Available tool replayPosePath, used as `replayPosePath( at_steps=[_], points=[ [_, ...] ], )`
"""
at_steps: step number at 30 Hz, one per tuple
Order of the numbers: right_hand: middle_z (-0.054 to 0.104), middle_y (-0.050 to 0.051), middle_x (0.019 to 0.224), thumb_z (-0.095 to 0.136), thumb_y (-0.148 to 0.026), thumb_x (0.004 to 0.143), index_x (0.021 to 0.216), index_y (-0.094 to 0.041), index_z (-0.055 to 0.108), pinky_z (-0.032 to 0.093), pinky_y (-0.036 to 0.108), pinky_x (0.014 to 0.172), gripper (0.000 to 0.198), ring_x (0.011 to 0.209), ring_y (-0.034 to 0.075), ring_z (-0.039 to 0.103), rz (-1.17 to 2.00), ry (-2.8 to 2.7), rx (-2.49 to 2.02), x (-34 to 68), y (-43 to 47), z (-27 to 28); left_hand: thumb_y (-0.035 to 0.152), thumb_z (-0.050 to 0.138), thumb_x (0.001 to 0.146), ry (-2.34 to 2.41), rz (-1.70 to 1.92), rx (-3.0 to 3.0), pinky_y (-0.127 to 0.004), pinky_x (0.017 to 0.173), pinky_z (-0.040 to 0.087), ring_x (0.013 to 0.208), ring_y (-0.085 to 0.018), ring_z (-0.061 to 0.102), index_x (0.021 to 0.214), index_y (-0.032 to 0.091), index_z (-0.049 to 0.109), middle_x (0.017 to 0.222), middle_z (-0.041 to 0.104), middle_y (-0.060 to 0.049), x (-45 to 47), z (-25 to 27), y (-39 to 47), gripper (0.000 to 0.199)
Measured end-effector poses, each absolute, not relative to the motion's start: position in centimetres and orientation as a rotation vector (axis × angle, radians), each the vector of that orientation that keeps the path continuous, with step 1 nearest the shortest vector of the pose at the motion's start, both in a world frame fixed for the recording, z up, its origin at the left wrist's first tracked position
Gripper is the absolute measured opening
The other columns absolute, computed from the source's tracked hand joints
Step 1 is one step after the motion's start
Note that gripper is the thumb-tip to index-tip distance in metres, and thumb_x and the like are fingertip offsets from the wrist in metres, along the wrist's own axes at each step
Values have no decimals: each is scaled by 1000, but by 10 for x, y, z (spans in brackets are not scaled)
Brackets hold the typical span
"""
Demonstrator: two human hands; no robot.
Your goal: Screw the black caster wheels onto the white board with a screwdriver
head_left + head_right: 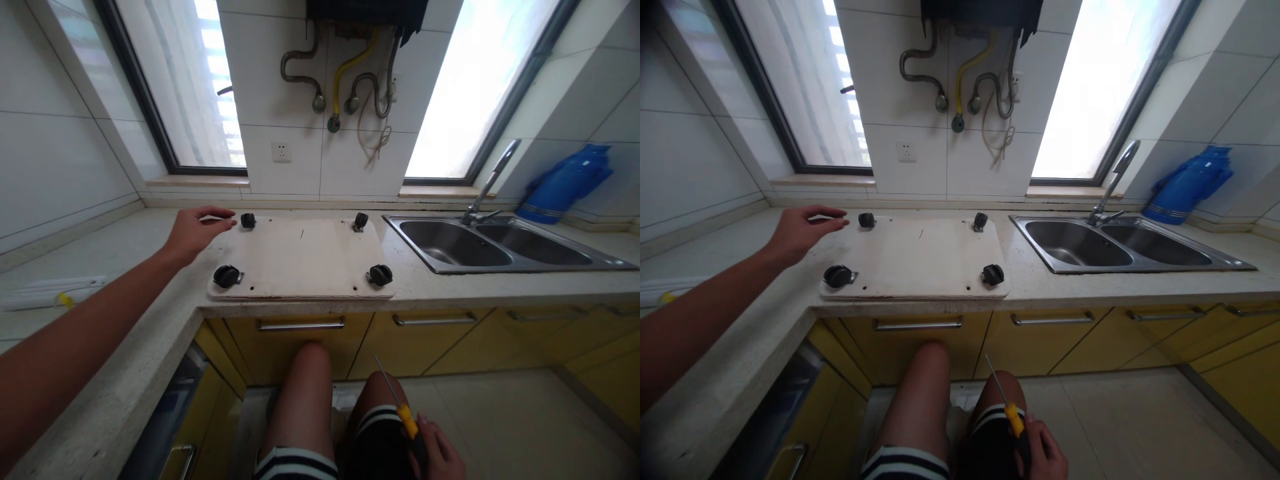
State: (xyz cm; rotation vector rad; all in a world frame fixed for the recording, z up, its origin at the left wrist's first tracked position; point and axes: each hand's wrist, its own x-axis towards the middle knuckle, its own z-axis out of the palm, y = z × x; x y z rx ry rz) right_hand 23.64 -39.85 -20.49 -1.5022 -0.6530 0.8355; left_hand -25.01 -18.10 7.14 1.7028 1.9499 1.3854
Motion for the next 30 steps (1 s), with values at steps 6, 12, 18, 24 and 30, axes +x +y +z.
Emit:
replayPosePath(
  at_steps=[6, 12, 18, 24, 30],
  points=[
    [62, 0, 73, 94, -77, 69, 74, -16, 71, 40, 19, 37, 65, 54, 9, 50, 896, -610, -1270, 222, -386, -138, 48, 108, 59, 1074, 1445, 1419, -41, 91, 71, 93, -27, 84, 88, 23, 84, 88, 83, -5, -110, 88, -241, 46],
    [72, 2, 79, 84, -53, 95, 80, -17, 75, 43, 19, 37, 40, 50, 9, 57, 682, -837, -982, 220, -392, -71, 39, 108, 68, 788, 1120, 1379, -31, 76, 70, 78, -21, 82, 82, 24, 85, 85, 83, -6, -46, 84, -285, 31],
    [72, 0, 73, 76, -38, 104, 83, -18, 79, 48, 16, 40, 29, 49, 8, 59, 489, -999, -986, 220, -397, -46, 35, 102, 78, 728, 976, 1541, -32, 79, 72, 84, -23, 84, 88, 24, 87, 94, 85, -8, -37, 79, -294, 22],
    [72, 0, 72, 74, -36, 105, 82, -18, 78, 48, 15, 41, 30, 48, 7, 59, 430, -1031, -1024, 221, -399, -48, 30, 100, 82, 719, 971, 1643, -28, 79, 71, 84, -21, 84, 93, 25, 87, 93, 85, -6, -36, 85, -297, 17],
    [79, -2, 82, 73, -16, 103, 93, -22, 79, 57, 14, 58, 13, 63, 7, 70, 114, -1246, -1062, 237, -405, -49, 29, 98, 83, 767, 947, 1848, -30, 86, 72, 89, -22, 84, 102, 28, 88, 96, 86, -6, -38, 89, -297, 22]
  ],
)
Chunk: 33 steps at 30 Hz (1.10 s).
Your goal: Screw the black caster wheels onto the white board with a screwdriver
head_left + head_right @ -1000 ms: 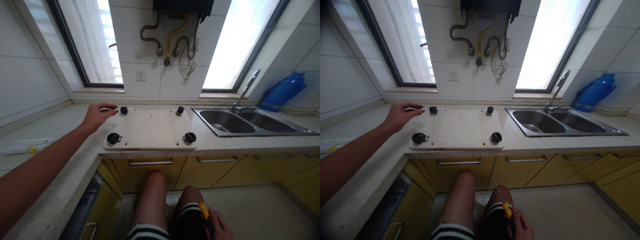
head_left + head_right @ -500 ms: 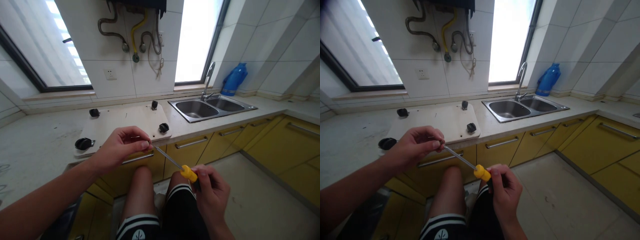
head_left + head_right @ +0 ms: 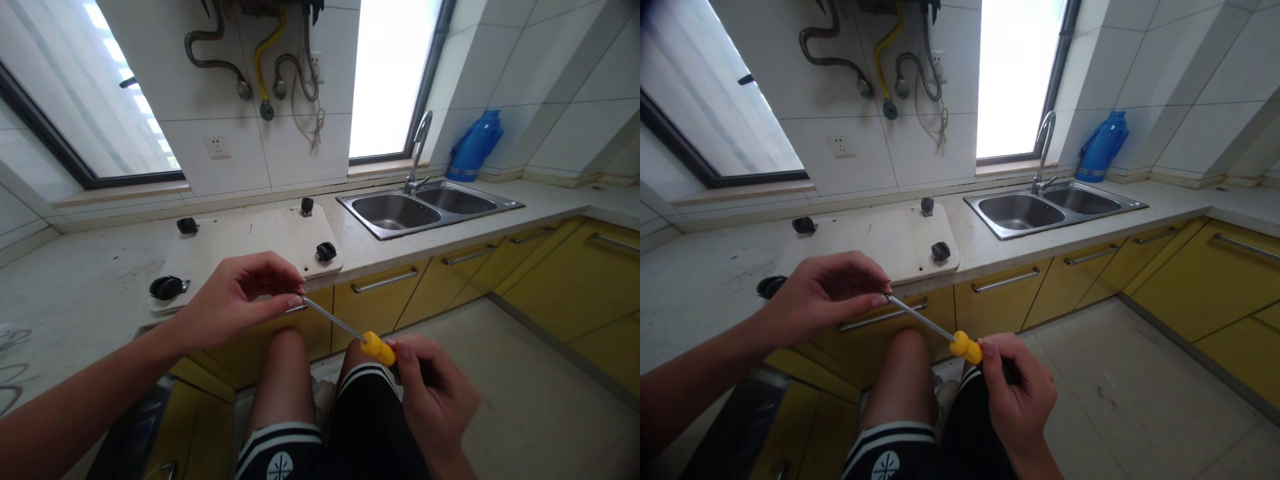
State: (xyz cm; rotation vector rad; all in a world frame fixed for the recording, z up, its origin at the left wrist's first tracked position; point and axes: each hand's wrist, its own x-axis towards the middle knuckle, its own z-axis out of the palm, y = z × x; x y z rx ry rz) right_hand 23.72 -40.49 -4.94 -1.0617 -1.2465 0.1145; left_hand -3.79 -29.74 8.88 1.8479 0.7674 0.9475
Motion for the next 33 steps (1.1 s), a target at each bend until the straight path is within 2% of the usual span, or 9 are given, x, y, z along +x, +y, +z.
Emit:
replayPosePath(
  at_steps=[3, 11, 15, 20, 23, 27, 30, 33],
  points=[
    [82, 1, 91, 75, -7, 99, 101, -22, 80, 63, 18, 72, 15, 78, 11, 79, -61, -1397, -999, 249, -408, -49, 32, 96, 87, 789, 900, 1994, -32, 89, 72, 90, -23, 84, 107, 28, 88, 100, 86, -7, -38, 88, -296, 22],
    [84, 2, 91, 76, -3, 94, 103, -21, 81, 64, 20, 67, 21, 78, 13, 80, -127, -1366, -962, 258, -408, -62, 29, 93, 89, 715, 883, 1954, -28, 89, 72, 92, -21, 85, 106, 26, 87, 100, 86, -5, -21, 75, -286, 18],
    [79, -1, 80, 75, -16, 100, 90, -23, 80, 56, 16, 50, 13, 57, 9, 70, 146, -1233, -1072, 259, -404, -61, 21, 92, 91, 617, 911, 1943, -26, 91, 71, 94, -19, 85, 110, 24, 86, 101, 86, -4, -15, 67, -279, 20],
    [67, -1, 65, 79, -47, 100, 80, -20, 80, 43, 16, 35, 34, 41, 8, 56, 709, -982, -1162, 264, -393, -63, 17, 87, 95, 564, 881, 2000, -23, 91, 70, 94, -16, 83, 108, 25, 86, 101, 85, -3, -8, 60, -268, 15],
    [66, 1, 65, 83, -53, 94, 78, -18, 80, 42, 16, 34, 39, 41, 8, 55, 881, -878, -1106, 264, -384, -68, 17, 87, 97, 546, 857, 2016, -27, 95, 70, 100, -17, 82, 118, 27, 85, 109, 84, -4, -6, 55, -258, 24],
    [70, 1, 71, 86, -50, 91, 78, -20, 80, 42, 16, 34, 34, 41, 8, 56, 873, -762, -1017, 263, -370, -72, 22, 90, 95, 548, 873, 2029, -35, 104, 69, 121, -24, 79, 146, 33, 74, 134, 80, -8, -1, 46, -235, 54],
    [72, 0, 78, 89, -44, 89, 82, -21, 81, 46, 17, 37, 25, 43, 9, 59, 809, -680, -952, 268, -358, -73, 30, 84, 101, 704, 951, 2186, -43, 113, 65, 133, -28, 74, 151, 32, 70, 145, 76, -9, 7, 35, -207, 51],
    [72, -1, 81, 92, -40, 86, 86, -21, 80, 52, 19, 43, 22, 48, 9, 64, 716, -621, -917, 278, -342, -75, 37, 81, 103, 805, 946, 2460, -54, 126, 54, 147, -32, 65, 154, 29, 66, 159, 68, -12, 17, 19, -176, 54]
  ],
)
